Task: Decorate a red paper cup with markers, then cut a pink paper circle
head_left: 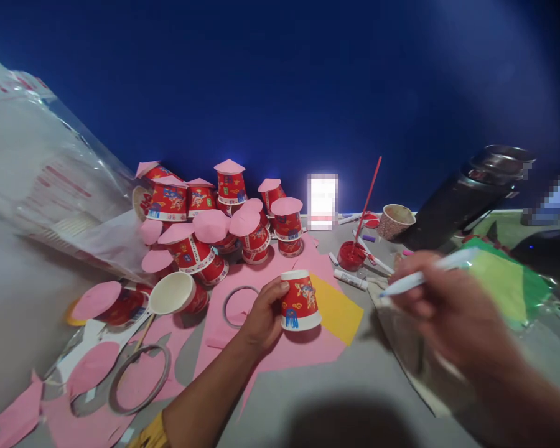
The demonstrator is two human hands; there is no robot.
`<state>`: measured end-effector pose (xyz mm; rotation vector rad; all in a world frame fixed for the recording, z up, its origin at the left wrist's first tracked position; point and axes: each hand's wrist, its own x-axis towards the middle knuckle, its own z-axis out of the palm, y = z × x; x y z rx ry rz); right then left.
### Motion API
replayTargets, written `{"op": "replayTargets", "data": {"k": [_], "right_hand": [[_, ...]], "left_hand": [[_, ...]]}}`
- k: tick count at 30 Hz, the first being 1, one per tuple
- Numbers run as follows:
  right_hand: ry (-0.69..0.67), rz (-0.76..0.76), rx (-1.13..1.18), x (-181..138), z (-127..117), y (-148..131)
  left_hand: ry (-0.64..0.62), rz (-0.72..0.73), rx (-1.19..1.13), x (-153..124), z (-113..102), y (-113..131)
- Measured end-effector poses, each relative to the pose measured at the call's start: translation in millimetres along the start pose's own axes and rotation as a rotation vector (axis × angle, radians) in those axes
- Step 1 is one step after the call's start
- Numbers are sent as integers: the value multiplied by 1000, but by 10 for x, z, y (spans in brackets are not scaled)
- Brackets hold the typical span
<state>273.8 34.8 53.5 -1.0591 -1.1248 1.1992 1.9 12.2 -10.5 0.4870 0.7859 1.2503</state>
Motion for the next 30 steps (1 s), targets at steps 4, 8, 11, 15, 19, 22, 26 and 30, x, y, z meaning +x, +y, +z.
{"op": "replayTargets", "data": {"k": [4,8,11,15,19,22,26,30], "right_hand": [[-99,253,108,-243,380,383],[-105,157,110,-285,440,458],[-134,68,47,-308,410,421],[-111,-111,-70,-371,418,406],[-80,-289,-205,-398,437,431],[-71,-400,-301,-392,428,460],[-64,-540,-374,-388,406,501],[-76,-583,-405,-402,392,535]], "left_hand": [[-11,-26,13,-25,21,-46],[-29,-20,54,-48,53,-69],[-35,-5,90,-56,59,-80],[-48,-19,131,-56,46,-97],[-60,-37,146,-54,45,-106],[-71,-45,156,-63,56,-111],[-76,-47,167,-79,69,-115],[-72,-52,176,-70,64,-121]]}}
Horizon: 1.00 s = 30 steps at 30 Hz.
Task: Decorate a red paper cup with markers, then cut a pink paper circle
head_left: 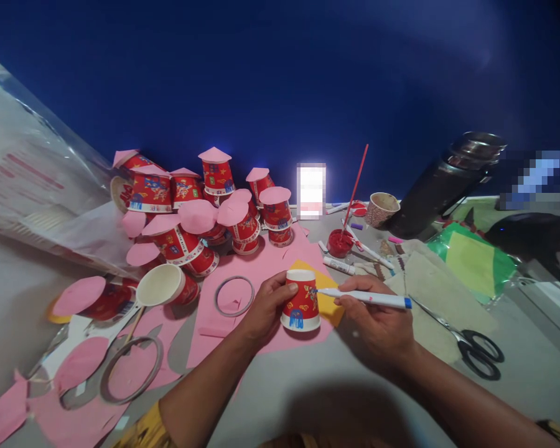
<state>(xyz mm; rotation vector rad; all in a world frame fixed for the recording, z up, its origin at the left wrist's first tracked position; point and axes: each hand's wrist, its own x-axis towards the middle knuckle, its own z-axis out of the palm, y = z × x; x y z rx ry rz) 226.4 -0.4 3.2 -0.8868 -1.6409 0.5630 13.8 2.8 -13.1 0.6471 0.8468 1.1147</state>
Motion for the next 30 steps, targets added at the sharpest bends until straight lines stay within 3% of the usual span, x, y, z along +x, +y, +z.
{"op": "replayTargets", "data": {"k": [12,30], "right_hand": [[-59,-33,19,-2,19,-10],[-97,-197,-100,128,29,-94]], "left_hand": [[-2,-11,8,14,11,-17],[-60,-6,13,11,23,-5]]}}
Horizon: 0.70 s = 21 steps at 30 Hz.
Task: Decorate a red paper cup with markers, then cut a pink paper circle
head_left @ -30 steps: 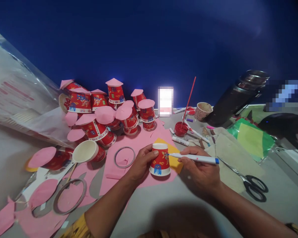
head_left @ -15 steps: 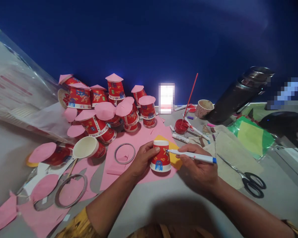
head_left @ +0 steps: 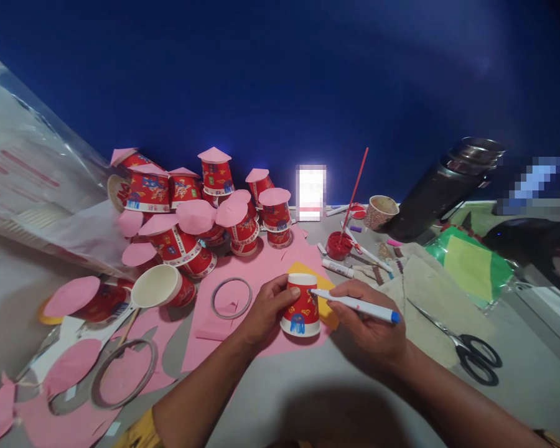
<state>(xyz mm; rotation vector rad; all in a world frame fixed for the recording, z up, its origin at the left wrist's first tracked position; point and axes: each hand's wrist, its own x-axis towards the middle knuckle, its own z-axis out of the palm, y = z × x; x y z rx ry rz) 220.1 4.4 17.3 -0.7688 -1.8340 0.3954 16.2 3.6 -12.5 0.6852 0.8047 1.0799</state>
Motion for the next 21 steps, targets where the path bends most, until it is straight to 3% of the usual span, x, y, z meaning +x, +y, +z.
{"op": "replayTargets", "data": {"k": [21], "right_hand": [[-30,-27,3,4,-4,19]], "left_hand": [[2,-4,8,-23,-5,-9]]}}
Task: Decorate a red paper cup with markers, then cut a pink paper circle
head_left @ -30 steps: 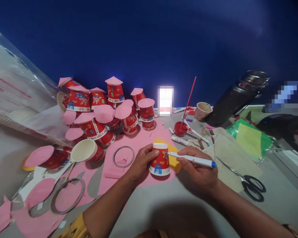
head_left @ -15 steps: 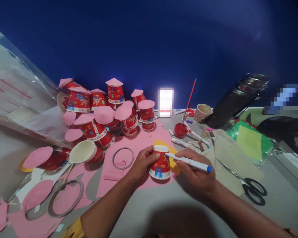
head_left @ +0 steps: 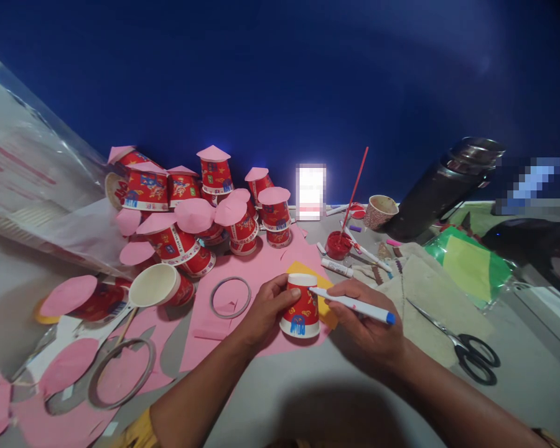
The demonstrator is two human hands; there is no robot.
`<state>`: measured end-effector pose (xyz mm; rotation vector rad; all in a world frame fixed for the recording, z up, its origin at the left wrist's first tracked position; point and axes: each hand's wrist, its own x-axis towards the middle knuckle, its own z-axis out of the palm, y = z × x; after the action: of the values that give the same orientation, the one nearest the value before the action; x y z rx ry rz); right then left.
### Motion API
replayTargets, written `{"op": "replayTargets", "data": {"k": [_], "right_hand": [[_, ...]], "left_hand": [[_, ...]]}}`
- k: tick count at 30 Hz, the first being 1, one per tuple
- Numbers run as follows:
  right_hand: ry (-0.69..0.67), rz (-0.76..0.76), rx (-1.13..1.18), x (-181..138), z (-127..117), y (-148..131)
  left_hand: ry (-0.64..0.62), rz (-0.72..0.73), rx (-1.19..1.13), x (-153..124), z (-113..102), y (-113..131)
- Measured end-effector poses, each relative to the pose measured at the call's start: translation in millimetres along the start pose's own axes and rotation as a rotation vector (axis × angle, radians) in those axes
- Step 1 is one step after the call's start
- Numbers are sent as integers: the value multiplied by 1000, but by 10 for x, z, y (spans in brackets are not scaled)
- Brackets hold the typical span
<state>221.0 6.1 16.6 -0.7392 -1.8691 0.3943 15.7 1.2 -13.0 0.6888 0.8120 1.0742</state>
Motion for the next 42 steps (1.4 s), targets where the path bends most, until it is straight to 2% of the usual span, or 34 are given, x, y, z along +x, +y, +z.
{"op": "replayTargets", "data": {"k": [29,42], "right_hand": [[-39,3,-37,-8,-23,23],[-2,-26,-29,18,-42,-3]], "left_hand": [[-21,16,-7,-5,2,-2],[-33,6,-13,-5,2,5]]}}
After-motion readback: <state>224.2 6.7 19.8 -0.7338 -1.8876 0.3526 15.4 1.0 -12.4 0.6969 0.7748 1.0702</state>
